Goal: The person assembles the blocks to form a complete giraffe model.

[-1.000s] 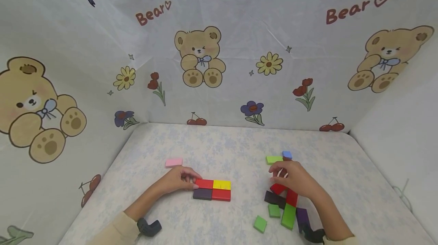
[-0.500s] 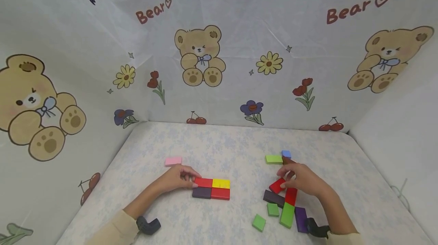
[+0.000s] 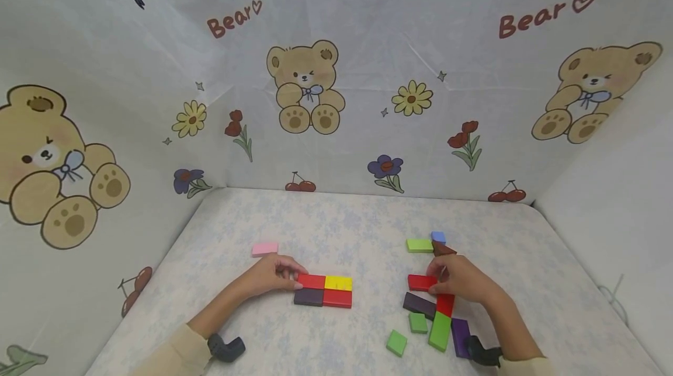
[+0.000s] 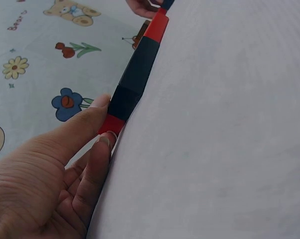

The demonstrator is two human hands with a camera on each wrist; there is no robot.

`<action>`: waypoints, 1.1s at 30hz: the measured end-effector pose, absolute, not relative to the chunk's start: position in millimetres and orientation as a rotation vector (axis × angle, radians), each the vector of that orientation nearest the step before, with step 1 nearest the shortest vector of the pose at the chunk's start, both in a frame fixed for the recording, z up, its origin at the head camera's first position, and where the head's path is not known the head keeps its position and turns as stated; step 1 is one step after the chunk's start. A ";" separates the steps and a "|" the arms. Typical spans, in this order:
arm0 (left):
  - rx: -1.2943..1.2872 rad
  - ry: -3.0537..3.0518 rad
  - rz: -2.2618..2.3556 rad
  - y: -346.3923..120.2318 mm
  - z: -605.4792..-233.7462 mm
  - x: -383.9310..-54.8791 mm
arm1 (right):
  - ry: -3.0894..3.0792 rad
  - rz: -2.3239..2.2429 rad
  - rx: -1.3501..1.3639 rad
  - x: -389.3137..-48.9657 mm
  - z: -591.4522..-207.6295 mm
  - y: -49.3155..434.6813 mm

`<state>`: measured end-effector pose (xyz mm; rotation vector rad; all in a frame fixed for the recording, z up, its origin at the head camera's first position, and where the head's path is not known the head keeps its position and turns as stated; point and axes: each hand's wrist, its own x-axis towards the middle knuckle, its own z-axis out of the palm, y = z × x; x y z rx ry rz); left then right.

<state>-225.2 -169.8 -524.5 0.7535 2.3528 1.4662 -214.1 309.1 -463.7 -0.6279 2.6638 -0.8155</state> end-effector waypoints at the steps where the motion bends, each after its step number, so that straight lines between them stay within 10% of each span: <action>1: 0.752 2.355 1.465 -169.7 -524.5 -225.0 | 2.670 -0.810 -0.607 -214.2 -463.8 308.0; 33: 0.728 2.344 1.488 -169.0 -525.2 -224.2 | 2.524 -0.911 -0.693 -212.8 -464.6 306.0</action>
